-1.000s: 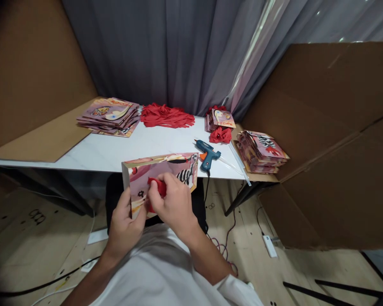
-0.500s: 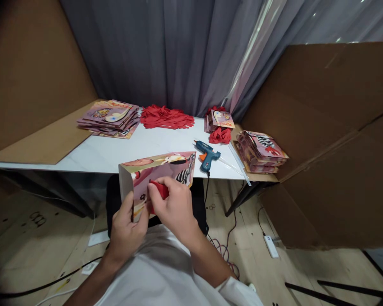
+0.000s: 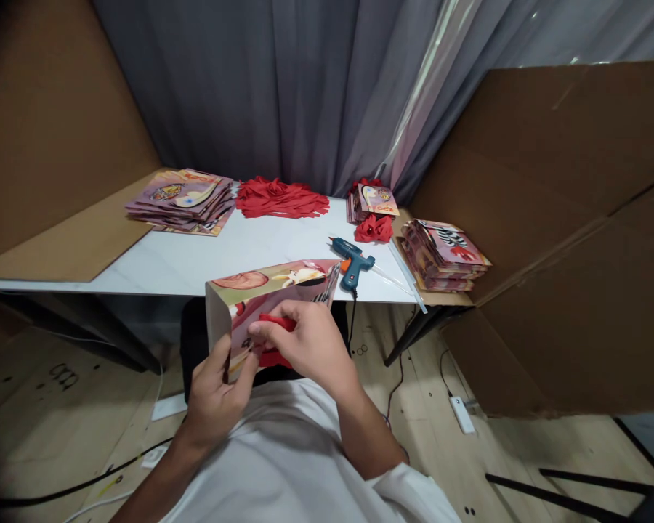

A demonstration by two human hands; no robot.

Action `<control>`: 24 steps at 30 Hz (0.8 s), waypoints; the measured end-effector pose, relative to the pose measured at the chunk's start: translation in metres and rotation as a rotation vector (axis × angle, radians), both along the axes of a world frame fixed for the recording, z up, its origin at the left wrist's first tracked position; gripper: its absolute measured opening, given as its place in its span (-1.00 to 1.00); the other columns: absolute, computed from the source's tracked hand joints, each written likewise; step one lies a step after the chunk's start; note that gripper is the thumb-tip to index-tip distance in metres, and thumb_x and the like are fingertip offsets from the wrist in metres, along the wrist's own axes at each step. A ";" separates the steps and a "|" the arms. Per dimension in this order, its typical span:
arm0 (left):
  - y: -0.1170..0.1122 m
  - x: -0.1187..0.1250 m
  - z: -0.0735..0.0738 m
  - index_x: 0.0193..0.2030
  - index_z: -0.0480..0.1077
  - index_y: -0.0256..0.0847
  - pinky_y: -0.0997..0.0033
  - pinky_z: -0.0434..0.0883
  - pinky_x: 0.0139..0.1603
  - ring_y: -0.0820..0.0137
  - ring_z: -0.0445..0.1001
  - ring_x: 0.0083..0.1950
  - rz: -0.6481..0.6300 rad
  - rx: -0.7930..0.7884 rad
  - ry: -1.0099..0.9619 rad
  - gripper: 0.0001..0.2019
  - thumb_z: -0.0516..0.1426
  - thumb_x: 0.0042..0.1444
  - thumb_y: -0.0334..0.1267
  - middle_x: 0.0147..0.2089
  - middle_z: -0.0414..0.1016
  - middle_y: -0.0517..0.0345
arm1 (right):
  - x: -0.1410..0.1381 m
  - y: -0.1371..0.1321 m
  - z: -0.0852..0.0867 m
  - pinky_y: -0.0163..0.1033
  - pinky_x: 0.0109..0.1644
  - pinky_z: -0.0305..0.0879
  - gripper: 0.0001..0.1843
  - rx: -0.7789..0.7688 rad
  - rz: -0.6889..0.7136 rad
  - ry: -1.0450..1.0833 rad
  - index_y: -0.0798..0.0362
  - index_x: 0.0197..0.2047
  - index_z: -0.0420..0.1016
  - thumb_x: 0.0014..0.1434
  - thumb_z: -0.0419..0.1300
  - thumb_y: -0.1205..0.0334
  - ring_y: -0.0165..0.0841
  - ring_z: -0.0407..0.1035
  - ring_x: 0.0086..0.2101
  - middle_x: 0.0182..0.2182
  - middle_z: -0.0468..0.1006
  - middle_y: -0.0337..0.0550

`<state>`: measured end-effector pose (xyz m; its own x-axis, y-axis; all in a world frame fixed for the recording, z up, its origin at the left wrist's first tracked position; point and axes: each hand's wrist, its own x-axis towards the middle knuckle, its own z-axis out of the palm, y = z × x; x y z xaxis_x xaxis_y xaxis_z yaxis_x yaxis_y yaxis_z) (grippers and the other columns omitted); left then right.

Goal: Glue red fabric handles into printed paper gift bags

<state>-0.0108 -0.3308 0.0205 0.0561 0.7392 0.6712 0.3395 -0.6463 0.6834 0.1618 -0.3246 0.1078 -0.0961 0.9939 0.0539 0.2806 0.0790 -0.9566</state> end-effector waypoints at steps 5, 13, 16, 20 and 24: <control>-0.001 -0.001 0.001 0.11 0.52 -0.23 0.55 0.67 -0.17 0.37 0.76 -0.25 -0.032 -0.065 -0.039 -0.80 0.21 0.39 -0.41 -0.12 0.78 0.07 | -0.003 -0.001 -0.002 -0.30 -0.32 0.32 -0.63 0.105 -0.028 -0.116 -0.03 -0.29 0.46 0.40 0.38 -0.10 -0.34 0.54 -0.41 -0.41 0.66 -0.28; 0.001 0.001 0.005 0.33 0.50 -0.19 0.39 0.66 0.17 0.26 0.75 0.12 -0.020 0.033 0.035 -0.58 0.17 0.39 -0.49 0.13 0.71 -0.04 | -0.013 -0.012 -0.016 -0.24 -0.23 0.31 -0.81 0.273 -0.112 -0.293 -0.07 -0.08 0.34 0.58 0.04 0.06 -0.30 0.53 -0.36 -0.32 0.62 -0.24; 0.000 0.003 0.008 0.37 0.48 -0.17 0.40 0.64 0.24 0.25 0.70 0.21 -0.017 0.054 0.066 -0.53 0.14 0.39 -0.54 0.21 0.67 -0.07 | -0.014 -0.014 -0.018 -0.23 -0.22 0.34 -0.82 0.315 -0.161 -0.294 -0.06 -0.14 0.37 0.54 0.06 0.11 -0.31 0.53 -0.34 -0.30 0.63 -0.21; -0.001 0.005 0.011 0.37 0.47 -0.16 0.43 0.64 0.22 0.29 0.70 0.17 -0.032 0.060 0.072 -0.53 0.12 0.40 -0.57 0.16 0.65 -0.04 | -0.015 -0.015 -0.017 -0.25 -0.22 0.39 -0.82 0.348 -0.219 -0.243 -0.05 -0.17 0.42 0.51 0.15 0.10 -0.32 0.55 -0.34 -0.30 0.66 -0.19; -0.002 0.004 0.012 0.36 0.47 -0.18 0.42 0.66 0.19 0.30 0.69 0.12 0.006 0.105 0.098 -0.55 0.15 0.40 -0.56 0.09 0.59 -0.03 | -0.013 -0.012 -0.020 -0.27 -0.23 0.51 -0.80 0.252 -0.161 -0.013 -0.05 -0.15 0.45 0.51 0.23 0.05 -0.32 0.63 -0.34 -0.31 0.69 -0.20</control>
<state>-0.0066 -0.3324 0.0326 0.1210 0.6655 0.7366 0.4057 -0.7104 0.5751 0.1492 -0.3364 0.0879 0.0591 0.9520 0.3004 0.3204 0.2669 -0.9089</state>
